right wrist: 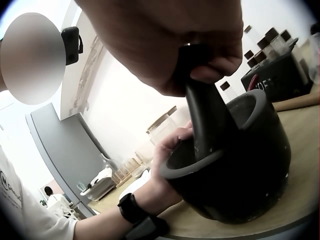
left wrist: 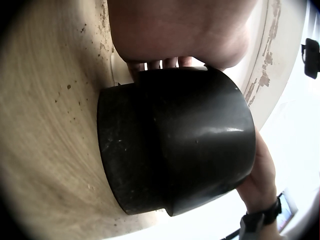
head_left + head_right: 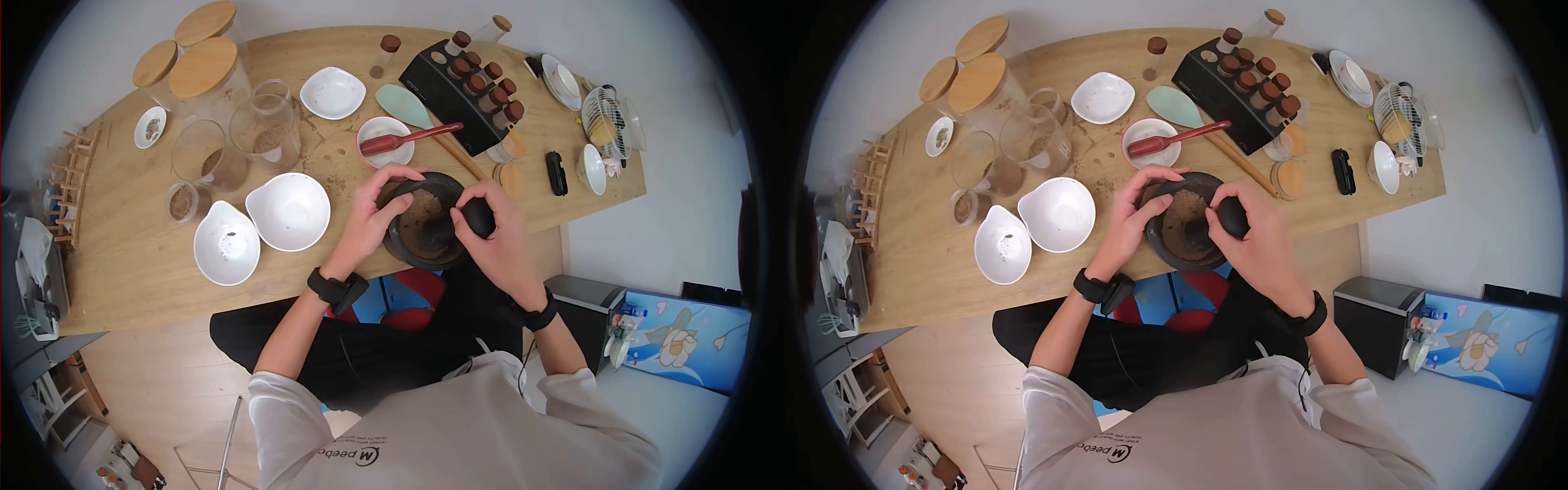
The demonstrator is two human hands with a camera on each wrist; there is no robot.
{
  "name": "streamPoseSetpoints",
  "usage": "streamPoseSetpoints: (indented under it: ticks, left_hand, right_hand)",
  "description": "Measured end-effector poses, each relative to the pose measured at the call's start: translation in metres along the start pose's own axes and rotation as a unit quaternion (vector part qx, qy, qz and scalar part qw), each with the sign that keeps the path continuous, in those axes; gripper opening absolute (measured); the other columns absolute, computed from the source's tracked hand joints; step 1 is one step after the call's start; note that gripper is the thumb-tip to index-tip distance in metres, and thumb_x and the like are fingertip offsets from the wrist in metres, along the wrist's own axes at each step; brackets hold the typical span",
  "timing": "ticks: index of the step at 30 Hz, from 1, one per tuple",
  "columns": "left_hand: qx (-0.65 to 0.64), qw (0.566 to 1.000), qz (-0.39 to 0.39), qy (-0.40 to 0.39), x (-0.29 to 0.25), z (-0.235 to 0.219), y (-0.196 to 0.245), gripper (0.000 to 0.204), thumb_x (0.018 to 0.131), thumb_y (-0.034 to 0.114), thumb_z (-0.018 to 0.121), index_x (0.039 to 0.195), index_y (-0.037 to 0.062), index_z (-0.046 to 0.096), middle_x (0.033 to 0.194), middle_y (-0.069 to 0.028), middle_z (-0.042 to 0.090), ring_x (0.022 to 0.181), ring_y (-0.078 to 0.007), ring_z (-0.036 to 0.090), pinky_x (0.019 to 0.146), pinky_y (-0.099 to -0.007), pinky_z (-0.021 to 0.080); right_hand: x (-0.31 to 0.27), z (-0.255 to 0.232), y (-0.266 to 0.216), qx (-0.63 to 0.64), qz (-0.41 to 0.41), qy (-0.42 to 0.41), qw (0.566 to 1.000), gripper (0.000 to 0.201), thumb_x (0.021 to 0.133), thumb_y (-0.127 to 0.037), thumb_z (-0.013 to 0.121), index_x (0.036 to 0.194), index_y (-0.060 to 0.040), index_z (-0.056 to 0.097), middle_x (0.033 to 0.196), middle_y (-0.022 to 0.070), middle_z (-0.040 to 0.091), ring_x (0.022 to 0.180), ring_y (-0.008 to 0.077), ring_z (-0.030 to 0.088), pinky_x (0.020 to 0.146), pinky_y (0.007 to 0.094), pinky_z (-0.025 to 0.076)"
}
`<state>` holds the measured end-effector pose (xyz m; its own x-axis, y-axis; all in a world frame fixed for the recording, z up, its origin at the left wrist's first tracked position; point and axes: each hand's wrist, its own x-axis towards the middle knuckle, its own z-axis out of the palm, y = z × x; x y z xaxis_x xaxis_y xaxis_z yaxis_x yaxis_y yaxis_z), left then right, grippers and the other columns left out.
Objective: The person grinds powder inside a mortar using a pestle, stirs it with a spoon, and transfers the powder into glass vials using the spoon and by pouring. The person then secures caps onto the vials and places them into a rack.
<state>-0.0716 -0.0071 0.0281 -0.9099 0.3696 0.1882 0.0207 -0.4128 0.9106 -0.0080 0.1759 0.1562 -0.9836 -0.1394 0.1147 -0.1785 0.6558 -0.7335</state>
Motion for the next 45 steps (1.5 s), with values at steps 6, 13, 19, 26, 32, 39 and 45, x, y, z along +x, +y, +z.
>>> streamPoseSetpoints:
  ticks: [6, 13, 19, 26, 32, 39, 45]
  left_hand:
    - [0.008, 1.000, -0.015, -0.015, -0.001, -0.003, -0.001, 0.032, 0.093, 0.002, 0.062, 0.125, 0.0009, 0.067, 0.138, -0.0152, 0.070, 0.129, -0.0221, 0.061, 0.116, -0.0372, 0.043]
    - [-0.002, 1.000, -0.026, -0.012, -0.001, -0.003, 0.000, 0.032, 0.093, 0.002, 0.063, 0.124, 0.0009, 0.067, 0.138, -0.0146, 0.071, 0.128, -0.0211, 0.062, 0.116, -0.0371, 0.044]
    - [0.011, 1.000, -0.012, -0.012, -0.001, -0.003, 0.000, 0.032, 0.093, 0.002, 0.063, 0.125, 0.0009, 0.067, 0.138, -0.0145, 0.071, 0.127, -0.0208, 0.062, 0.115, -0.0367, 0.044]
    - [0.013, 1.000, 0.002, 0.000, 0.000, -0.001, 0.000, 0.028, 0.094, 0.004, 0.064, 0.122, 0.0002, 0.067, 0.130, -0.0123, 0.074, 0.120, -0.0215, 0.064, 0.104, -0.0363, 0.050]
    - [0.020, 1.000, 0.010, 0.000, 0.001, -0.002, -0.003, 0.029, 0.093, 0.004, 0.064, 0.121, 0.0005, 0.067, 0.130, -0.0120, 0.074, 0.120, -0.0213, 0.064, 0.107, -0.0365, 0.049]
    - [0.024, 1.000, 0.005, 0.003, -0.001, -0.003, -0.002, 0.029, 0.093, 0.005, 0.065, 0.122, 0.0004, 0.067, 0.131, -0.0125, 0.074, 0.120, -0.0214, 0.064, 0.108, -0.0364, 0.048]
    - [0.014, 1.000, 0.001, -0.002, 0.000, -0.002, -0.001, 0.029, 0.094, 0.005, 0.065, 0.122, 0.0005, 0.067, 0.131, -0.0121, 0.074, 0.120, -0.0214, 0.064, 0.106, -0.0362, 0.049]
  right_hand:
    - [-0.004, 0.014, -0.001, -0.002, -0.020, 0.049, 0.999, 0.022, 0.090, -0.001, 0.077, 0.105, -0.0032, 0.062, 0.096, 0.0099, 0.063, 0.089, 0.0263, 0.066, 0.081, 0.0340, 0.052]
    - [-0.001, 0.011, -0.002, -0.029, 0.022, 0.055, 0.998, 0.022, 0.090, -0.001, 0.079, 0.103, -0.0042, 0.062, 0.095, 0.0084, 0.065, 0.088, 0.0237, 0.066, 0.079, 0.0342, 0.052]
    - [-0.005, 0.005, 0.004, 0.029, 0.039, 0.039, 0.998, 0.022, 0.088, -0.002, 0.081, 0.101, -0.0036, 0.063, 0.094, 0.0096, 0.065, 0.085, 0.0263, 0.067, 0.078, 0.0350, 0.052]
    - [-0.002, 0.009, -0.008, -0.032, -0.025, 0.057, 0.998, 0.021, 0.086, -0.001, 0.081, 0.099, -0.0027, 0.064, 0.092, 0.0117, 0.066, 0.084, 0.0281, 0.068, 0.075, 0.0353, 0.053]
    - [0.002, 0.007, -0.010, -0.058, 0.001, 0.075, 0.996, 0.023, 0.084, 0.000, 0.081, 0.098, -0.0035, 0.063, 0.092, 0.0128, 0.064, 0.083, 0.0308, 0.067, 0.074, 0.0358, 0.053]
    - [-0.007, 0.005, -0.001, -0.027, -0.010, 0.037, 0.999, 0.023, 0.084, -0.002, 0.082, 0.097, -0.0039, 0.062, 0.091, 0.0126, 0.062, 0.083, 0.0326, 0.066, 0.074, 0.0377, 0.053]
    - [0.000, 0.001, -0.009, -0.121, -0.037, 0.067, 0.990, 0.025, 0.084, -0.002, 0.082, 0.099, -0.0040, 0.062, 0.093, 0.0127, 0.062, 0.082, 0.0341, 0.065, 0.072, 0.0390, 0.051]
